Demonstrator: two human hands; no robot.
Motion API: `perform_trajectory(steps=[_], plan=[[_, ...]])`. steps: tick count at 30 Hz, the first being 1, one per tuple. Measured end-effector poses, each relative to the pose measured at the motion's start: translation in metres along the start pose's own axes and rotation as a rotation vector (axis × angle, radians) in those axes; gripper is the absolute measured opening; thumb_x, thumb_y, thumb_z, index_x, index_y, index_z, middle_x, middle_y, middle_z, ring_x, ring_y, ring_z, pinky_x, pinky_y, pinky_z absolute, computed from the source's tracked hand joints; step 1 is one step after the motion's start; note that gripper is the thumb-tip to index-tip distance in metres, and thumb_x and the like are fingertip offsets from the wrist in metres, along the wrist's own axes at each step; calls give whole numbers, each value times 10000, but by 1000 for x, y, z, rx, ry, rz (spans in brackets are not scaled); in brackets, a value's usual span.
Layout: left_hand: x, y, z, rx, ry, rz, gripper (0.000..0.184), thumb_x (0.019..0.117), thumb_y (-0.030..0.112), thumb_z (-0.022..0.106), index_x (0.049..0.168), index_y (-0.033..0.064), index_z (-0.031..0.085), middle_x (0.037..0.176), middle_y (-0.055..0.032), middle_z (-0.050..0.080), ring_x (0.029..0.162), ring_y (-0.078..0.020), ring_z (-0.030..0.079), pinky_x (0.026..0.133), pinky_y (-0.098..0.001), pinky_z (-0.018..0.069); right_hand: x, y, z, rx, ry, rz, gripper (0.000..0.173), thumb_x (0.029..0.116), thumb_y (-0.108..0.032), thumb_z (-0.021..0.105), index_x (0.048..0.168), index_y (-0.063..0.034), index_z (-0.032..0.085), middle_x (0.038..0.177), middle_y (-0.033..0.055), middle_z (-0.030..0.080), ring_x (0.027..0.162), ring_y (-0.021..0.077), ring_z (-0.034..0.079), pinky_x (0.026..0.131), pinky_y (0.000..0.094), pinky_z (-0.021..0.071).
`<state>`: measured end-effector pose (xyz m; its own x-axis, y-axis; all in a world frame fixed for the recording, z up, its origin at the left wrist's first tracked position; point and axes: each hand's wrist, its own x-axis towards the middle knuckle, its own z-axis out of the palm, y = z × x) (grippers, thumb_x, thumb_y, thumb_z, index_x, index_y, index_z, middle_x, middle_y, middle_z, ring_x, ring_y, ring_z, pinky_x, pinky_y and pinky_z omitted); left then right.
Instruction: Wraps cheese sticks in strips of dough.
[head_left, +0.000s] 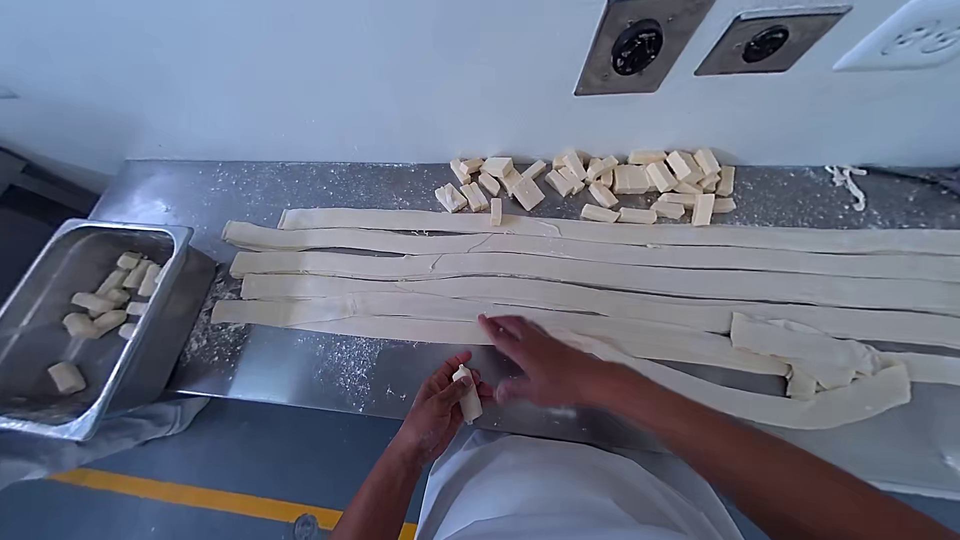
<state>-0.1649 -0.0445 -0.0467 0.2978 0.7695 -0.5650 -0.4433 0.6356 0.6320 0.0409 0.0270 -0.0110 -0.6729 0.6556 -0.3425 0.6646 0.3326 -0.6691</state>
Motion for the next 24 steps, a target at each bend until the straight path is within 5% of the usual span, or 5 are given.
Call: perform_trajectory(steps=[4,9,17,19,24], plan=[[2,-1,15,-87,-10,80,323,1052,8,309,1371,0,362,994,-56,679,880,-144,710,844,-328,605,-2,-18,37,120,70,-197,995,828,-230,842,1599,29,268,1535,266,458,1438,374,445,1204,477,337],[3,11,31,-190,100,42,729,1074,495,-24,1323,15,465,742,-28,672,638,-125,674,613,-273,590,1,-25,56,216,379,-396,931,757,-150,846,1507,136,375,1415,295,566,1327,379,561,1165,398,405],[11,4,25,-117,294,45,700,1093,486,29,1170,47,569,721,-6,658,591,-85,640,535,-246,551,6,-22,72,103,417,-429,895,727,-214,879,1446,132,474,1385,274,606,1353,412,542,1188,516,362],[11,32,-5,-105,321,160,742,1073,514,-8,1269,12,502,614,27,562,492,-76,555,488,-228,511,-3,-5,61,-54,471,-279,782,811,-329,813,1424,73,539,1431,252,578,1375,436,513,1150,600,392],[-43,196,-120,-405,770,740,738,1009,710,76,1145,117,494,768,30,576,674,-88,611,685,-294,559,-33,70,28,-269,434,53,235,953,-34,636,1149,45,738,1084,355,667,1066,569,635,870,698,518]])
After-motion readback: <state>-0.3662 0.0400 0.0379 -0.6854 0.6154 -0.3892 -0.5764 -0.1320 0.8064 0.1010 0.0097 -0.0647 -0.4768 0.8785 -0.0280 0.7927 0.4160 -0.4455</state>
